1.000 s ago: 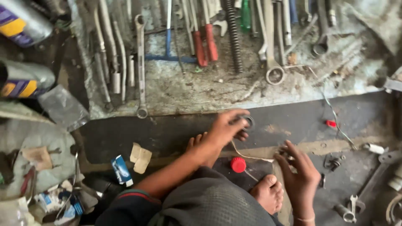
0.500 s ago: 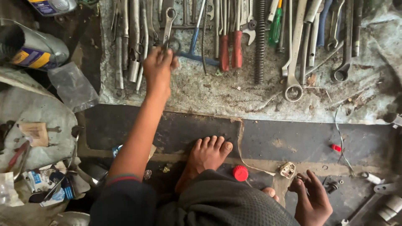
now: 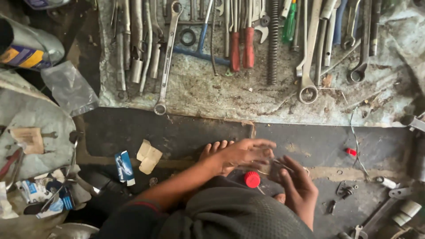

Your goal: Organizing tools and inspecting various motorcycle mechanical components on a workshop floor.

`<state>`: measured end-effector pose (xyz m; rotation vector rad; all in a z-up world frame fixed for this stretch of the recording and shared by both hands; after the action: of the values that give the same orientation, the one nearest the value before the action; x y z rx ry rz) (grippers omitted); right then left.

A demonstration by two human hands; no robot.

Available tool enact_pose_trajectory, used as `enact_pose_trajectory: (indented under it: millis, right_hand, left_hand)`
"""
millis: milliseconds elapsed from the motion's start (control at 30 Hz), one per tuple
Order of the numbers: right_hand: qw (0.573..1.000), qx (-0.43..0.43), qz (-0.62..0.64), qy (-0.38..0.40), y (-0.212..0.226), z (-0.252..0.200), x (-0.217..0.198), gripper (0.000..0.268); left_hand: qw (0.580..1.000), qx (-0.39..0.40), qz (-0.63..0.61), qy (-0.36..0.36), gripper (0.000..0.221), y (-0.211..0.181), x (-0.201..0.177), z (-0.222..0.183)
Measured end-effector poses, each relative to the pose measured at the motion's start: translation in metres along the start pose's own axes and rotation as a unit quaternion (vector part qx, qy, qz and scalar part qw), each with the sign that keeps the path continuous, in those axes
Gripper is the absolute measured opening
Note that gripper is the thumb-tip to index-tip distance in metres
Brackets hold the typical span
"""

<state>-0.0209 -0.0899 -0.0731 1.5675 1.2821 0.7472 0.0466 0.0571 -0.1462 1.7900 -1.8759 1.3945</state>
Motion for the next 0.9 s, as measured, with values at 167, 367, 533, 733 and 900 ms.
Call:
enact_pose_trajectory:
  millis: [167,367,533,733,900]
  right_hand:
    - [0.998,0.0,0.027,-0.057,0.021,-0.006,-0.014,0.042]
    - [0.989,-0.022,0.057,-0.132,-0.026,-0.02,-0.076,0.042]
    - [0.987,-0.021,0.057,-0.152,-0.032,-0.026,-0.074,0.04]
    - [0.988,-0.03,0.025,-0.15,-0.018,-0.028,-0.06,0.038]
    - [0.991,-0.023,0.009,-0.13,-0.018,-0.027,-0.054,0.038]
  left_hand:
    - [0.992,0.015,-0.021,-0.125,0.021,0.01,-0.08,0.002]
    - [0.701,0.237,0.403,-0.538,0.028,-0.147,-0.184,-0.099]
    - [0.621,0.254,0.465,-0.578,0.031,-0.216,-0.217,-0.112]
    - [0.618,0.294,0.46,-0.566,0.037,-0.23,-0.227,-0.102]
    - [0.672,0.332,0.36,-0.555,0.052,-0.231,-0.23,-0.11]
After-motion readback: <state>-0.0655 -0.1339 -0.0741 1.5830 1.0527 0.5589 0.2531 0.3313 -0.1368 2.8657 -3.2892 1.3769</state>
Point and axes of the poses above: each hand's wrist, its own z-axis towards the middle knuckle, its own x-axis out of the palm, y = z × x, the point moved 9 cm from there along z, towards the middle knuckle, and after that the axes turned 8 degrees about -x, right-handed, at the moved point
